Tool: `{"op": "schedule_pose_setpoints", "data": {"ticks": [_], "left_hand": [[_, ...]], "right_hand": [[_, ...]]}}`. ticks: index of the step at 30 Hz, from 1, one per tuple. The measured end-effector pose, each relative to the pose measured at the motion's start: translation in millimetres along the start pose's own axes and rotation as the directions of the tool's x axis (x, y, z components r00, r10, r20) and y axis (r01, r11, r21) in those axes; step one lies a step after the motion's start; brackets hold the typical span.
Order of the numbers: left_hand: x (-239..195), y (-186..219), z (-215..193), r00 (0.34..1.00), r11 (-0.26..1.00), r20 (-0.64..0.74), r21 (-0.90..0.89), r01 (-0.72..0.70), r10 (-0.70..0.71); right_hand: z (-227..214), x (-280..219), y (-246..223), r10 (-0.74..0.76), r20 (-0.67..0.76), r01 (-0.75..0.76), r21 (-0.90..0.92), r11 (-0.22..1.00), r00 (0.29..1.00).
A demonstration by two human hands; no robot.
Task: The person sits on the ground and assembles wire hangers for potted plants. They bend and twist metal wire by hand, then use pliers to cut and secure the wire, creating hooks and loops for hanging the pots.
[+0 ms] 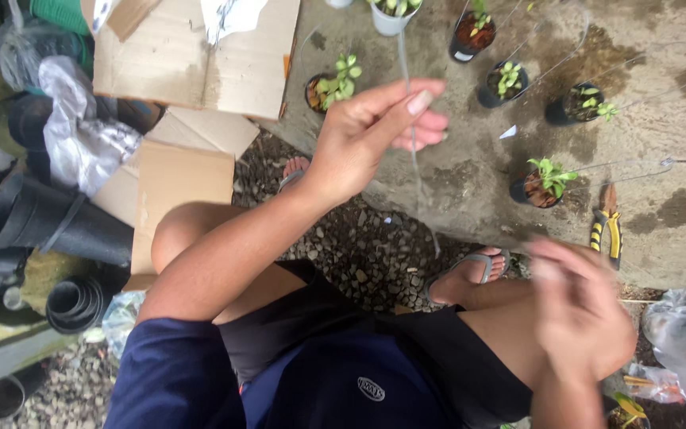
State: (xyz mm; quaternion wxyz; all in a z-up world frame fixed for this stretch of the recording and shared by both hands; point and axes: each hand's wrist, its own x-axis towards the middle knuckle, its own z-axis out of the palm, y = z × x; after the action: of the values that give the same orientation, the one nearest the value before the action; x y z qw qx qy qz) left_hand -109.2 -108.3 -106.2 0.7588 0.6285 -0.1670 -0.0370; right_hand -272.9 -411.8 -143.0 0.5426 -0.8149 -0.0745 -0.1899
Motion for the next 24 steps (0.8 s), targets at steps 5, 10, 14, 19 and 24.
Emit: {"op": "schedule_pose_setpoints", "data": {"ticks": [5,10,14,19,24], "left_hand": [[-10,10,4,0.999,1.000,0.027,0.013,0.027,-0.028],[-19,20,7,0.996,0.997,0.008,0.006,0.083,-0.083],[-21,23,7,0.995,0.994,0.003,0.013,0.105,-0.105],[-24,25,2,0.996,0.996,0.004,-0.008,0.094,-0.093],[-31,26,-13,0.998,0.995,-0.035,0.080,0.064,-0.061]], "right_hand": [[-71,26,48,-0.069,-0.653,0.139,0.057,0.989,0.754],[-111,76,110,0.040,-0.554,-0.079,-0.046,0.996,0.831],[-118,113,112,-0.078,-0.276,0.030,-0.174,0.984,0.958],[-104,141,95,0.011,-0.207,-0.057,-0.216,0.975,0.978],[-85,151,95,0.123,-0.133,-0.132,-0.057,0.990,0.983]]}}
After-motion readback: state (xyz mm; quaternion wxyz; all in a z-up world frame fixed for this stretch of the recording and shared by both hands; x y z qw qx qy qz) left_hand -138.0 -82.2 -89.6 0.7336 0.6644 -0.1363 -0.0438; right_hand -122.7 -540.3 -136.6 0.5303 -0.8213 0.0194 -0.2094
